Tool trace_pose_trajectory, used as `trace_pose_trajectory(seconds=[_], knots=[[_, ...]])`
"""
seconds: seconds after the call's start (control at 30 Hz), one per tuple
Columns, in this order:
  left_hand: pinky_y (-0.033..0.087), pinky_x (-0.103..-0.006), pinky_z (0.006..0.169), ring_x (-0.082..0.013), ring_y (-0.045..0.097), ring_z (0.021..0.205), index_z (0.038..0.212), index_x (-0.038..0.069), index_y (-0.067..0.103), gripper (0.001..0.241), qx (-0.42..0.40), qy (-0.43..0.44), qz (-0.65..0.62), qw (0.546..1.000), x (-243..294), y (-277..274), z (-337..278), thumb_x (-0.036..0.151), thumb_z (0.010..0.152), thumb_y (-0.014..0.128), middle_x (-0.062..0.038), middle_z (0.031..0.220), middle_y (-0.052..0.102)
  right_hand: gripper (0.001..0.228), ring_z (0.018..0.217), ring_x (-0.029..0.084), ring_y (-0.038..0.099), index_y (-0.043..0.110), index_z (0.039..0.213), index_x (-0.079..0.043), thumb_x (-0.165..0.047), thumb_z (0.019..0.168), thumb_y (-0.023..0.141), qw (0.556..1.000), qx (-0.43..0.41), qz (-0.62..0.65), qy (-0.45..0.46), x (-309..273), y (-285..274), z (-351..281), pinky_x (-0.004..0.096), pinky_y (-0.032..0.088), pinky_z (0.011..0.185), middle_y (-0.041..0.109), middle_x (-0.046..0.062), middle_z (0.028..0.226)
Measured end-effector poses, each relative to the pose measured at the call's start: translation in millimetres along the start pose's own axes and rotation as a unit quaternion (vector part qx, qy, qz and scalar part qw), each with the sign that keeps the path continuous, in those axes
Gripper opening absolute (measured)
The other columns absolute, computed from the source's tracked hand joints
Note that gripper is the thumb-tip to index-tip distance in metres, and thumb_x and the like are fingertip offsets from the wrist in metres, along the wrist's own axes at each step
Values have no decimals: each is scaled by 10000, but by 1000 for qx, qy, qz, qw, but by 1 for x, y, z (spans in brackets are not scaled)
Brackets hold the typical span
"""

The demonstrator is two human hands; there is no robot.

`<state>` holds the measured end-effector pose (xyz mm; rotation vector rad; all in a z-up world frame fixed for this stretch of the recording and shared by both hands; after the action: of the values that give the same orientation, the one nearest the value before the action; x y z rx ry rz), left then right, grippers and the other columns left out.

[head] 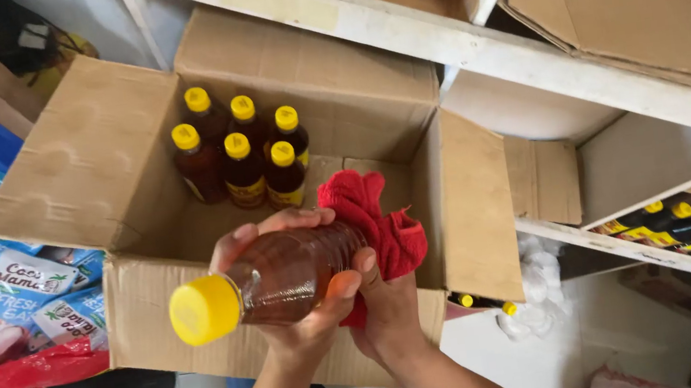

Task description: Wiping down individual sauce bottles with a cloth and organizing them into a cardboard box.

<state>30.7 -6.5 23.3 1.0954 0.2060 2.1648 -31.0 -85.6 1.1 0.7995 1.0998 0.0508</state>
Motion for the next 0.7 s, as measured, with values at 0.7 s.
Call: trace_pose_trajectory(seconds=[0.7], knots=[[494, -437, 1094, -223, 669, 1109, 1447, 106, 569, 608, 235, -294, -183, 908, -53, -21, -4, 523, 1053, 368, -139, 1221, 720, 784, 1113, 257, 660, 529, 1416, -19, -475, 841, 805, 882, 6, -356, -309, -43, -3, 19, 374, 584, 975, 593, 136, 1342]])
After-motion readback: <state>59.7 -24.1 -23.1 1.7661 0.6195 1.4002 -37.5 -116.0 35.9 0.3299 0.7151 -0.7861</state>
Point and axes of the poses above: each hand's wrist, its own z-axis towards the middle knuckle, its own y-axis out of the palm, x = y × z, the point moved 4 cm from there along z, towards the middle knuckle
